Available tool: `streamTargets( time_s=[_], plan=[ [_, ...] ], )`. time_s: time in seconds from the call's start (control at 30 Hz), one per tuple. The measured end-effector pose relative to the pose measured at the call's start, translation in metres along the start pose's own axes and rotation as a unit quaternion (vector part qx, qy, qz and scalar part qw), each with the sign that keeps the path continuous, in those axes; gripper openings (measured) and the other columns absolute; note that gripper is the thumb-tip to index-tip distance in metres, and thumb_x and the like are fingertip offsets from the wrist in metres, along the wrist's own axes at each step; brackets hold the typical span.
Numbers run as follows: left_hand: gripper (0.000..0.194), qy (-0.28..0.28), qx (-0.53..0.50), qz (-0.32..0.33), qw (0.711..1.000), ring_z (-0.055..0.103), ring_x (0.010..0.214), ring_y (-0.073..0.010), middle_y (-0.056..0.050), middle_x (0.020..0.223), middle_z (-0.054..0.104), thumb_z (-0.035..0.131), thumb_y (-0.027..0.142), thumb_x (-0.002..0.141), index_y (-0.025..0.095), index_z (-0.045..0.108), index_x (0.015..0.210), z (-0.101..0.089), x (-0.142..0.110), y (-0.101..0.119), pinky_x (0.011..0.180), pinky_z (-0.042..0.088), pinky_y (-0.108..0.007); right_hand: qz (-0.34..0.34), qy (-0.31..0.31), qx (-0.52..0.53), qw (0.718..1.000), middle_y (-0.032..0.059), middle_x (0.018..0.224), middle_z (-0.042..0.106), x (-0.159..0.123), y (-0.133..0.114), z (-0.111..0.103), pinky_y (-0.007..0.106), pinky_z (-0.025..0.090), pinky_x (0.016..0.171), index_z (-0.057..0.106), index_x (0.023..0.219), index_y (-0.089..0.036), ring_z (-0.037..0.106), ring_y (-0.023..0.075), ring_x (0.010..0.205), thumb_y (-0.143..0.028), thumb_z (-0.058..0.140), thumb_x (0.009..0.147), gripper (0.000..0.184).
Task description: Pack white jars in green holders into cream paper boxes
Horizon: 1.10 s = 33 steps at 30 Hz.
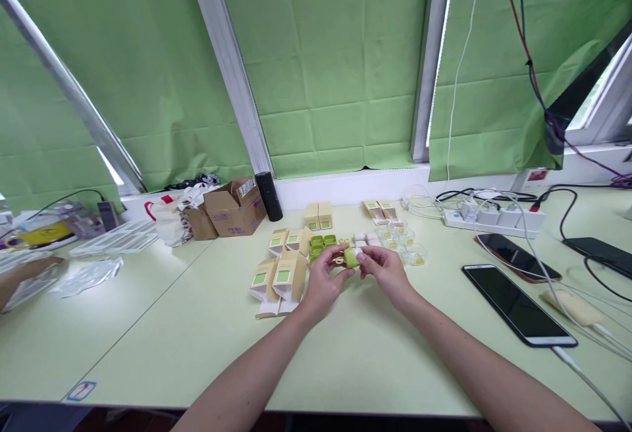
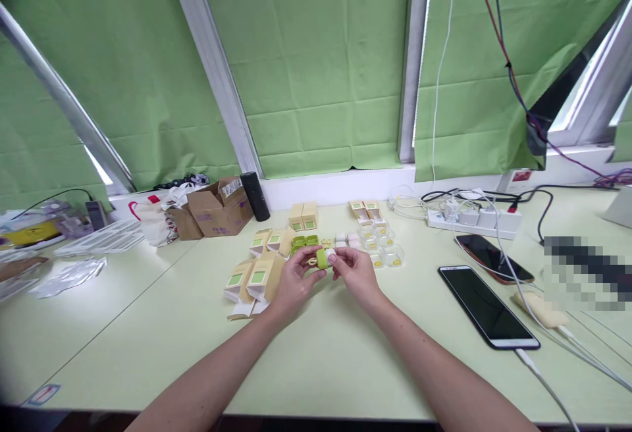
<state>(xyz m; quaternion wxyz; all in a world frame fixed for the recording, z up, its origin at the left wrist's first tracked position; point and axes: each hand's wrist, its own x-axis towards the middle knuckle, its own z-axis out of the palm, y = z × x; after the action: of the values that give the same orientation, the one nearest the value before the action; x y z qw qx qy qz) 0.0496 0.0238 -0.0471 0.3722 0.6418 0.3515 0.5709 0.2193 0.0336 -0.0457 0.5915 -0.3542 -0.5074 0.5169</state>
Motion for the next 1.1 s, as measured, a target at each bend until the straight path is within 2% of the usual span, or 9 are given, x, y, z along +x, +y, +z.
streamTargets(
  time_s=[0.17, 0.33, 0.43, 0.57, 0.67, 0.83, 0.97, 1.1],
  plan=[
    [0.045, 0.004, -0.005, -0.004, 1.0, 0.071, 0.105, -0.0224, -0.01, 0.123, 0.072, 0.081, 0.018, 0.081, 0.019, 0.069, 0.124, 0.001, 0.0, -0.002, 0.094, 0.061, -0.038, 0.018, 0.004, 0.025, 1.0, 0.0055, 0.075, 0.076, -0.001, 0.0, 0.003, 0.036, 0.062, 0.059, 0.078, 0.09, -0.017, 0.067, 0.0193, 0.06, -0.066, 0.093, 0.06, 0.06],
    [0.044, -0.02, 0.004, 0.002, 1.0, 0.067, 0.117, -0.0242, -0.012, 0.133, 0.067, 0.076, 0.025, 0.091, 0.022, 0.067, 0.134, 0.002, -0.001, -0.002, 0.097, 0.06, -0.038, 0.007, -0.014, 0.02, 1.0, -0.0001, 0.07, 0.071, -0.003, -0.001, 0.001, 0.034, 0.063, 0.06, 0.077, 0.118, -0.019, 0.068, 0.018, 0.061, -0.061, 0.092, 0.067, 0.067],
    [0.043, -0.024, 0.044, 0.02, 0.999, 0.059, 0.132, -0.0268, -0.012, 0.147, 0.055, 0.069, 0.03, 0.097, 0.027, 0.065, 0.14, 0.003, -0.004, -0.001, 0.101, 0.059, -0.038, 0.006, -0.019, 0.016, 1.0, 0.0034, 0.078, 0.074, -0.002, 0.002, 0.002, 0.035, 0.063, 0.061, 0.078, 0.113, -0.018, 0.069, 0.0188, 0.065, -0.064, 0.09, 0.068, 0.065],
    [0.051, -0.031, 0.085, 0.039, 0.995, 0.055, 0.137, -0.0276, -0.012, 0.155, 0.042, 0.062, 0.034, 0.102, 0.032, 0.055, 0.152, 0.005, -0.009, -0.003, 0.101, 0.061, -0.038, 0.004, 0.0, 0.029, 1.0, 0.0042, 0.082, 0.076, -0.001, 0.007, 0.005, 0.038, 0.065, 0.064, 0.077, 0.108, -0.018, 0.07, 0.0193, 0.065, -0.066, 0.091, 0.065, 0.066],
    [0.058, -0.031, 0.113, 0.051, 0.992, 0.054, 0.138, -0.0279, -0.011, 0.155, 0.042, 0.062, 0.033, 0.102, 0.034, 0.046, 0.158, 0.007, -0.012, -0.004, 0.102, 0.06, -0.038, 0.0, 0.011, 0.027, 1.0, 0.0036, 0.082, 0.075, -0.002, 0.007, 0.007, 0.038, 0.066, 0.065, 0.075, 0.105, -0.018, 0.069, 0.019, 0.066, -0.066, 0.091, 0.065, 0.064],
    [0.055, -0.003, 0.092, 0.042, 0.995, 0.057, 0.136, -0.0293, -0.013, 0.156, 0.047, 0.062, 0.037, 0.103, 0.031, 0.048, 0.156, 0.011, -0.014, -0.004, 0.099, 0.06, -0.038, -0.007, -0.003, 0.025, 1.0, 0.0034, 0.083, 0.075, -0.006, 0.008, 0.01, 0.037, 0.066, 0.064, 0.072, 0.102, -0.02, 0.07, 0.0201, 0.071, -0.065, 0.089, 0.07, 0.058],
    [0.055, 0.009, 0.018, 0.007, 1.0, 0.059, 0.136, -0.0288, -0.015, 0.156, 0.05, 0.059, 0.044, 0.105, 0.029, 0.043, 0.155, 0.012, -0.011, -0.004, 0.105, 0.057, -0.04, -0.044, -0.028, -0.03, 0.998, 0.0062, 0.09, 0.076, -0.006, 0.01, 0.007, 0.033, 0.062, 0.064, 0.071, 0.104, -0.019, 0.073, 0.0227, 0.079, -0.063, 0.082, 0.08, 0.051],
    [0.057, 0.009, -0.044, -0.008, 0.999, 0.06, 0.136, -0.0278, -0.015, 0.155, 0.052, 0.061, 0.053, 0.102, 0.026, 0.045, 0.15, 0.011, -0.006, -0.006, 0.11, 0.055, -0.04, -0.123, -0.004, -0.163, 0.979, 0.0089, 0.102, 0.074, -0.009, 0.009, 0.002, 0.035, 0.061, 0.069, 0.069, 0.114, -0.021, 0.072, 0.0233, 0.085, -0.051, 0.078, 0.087, 0.041]
  ],
)
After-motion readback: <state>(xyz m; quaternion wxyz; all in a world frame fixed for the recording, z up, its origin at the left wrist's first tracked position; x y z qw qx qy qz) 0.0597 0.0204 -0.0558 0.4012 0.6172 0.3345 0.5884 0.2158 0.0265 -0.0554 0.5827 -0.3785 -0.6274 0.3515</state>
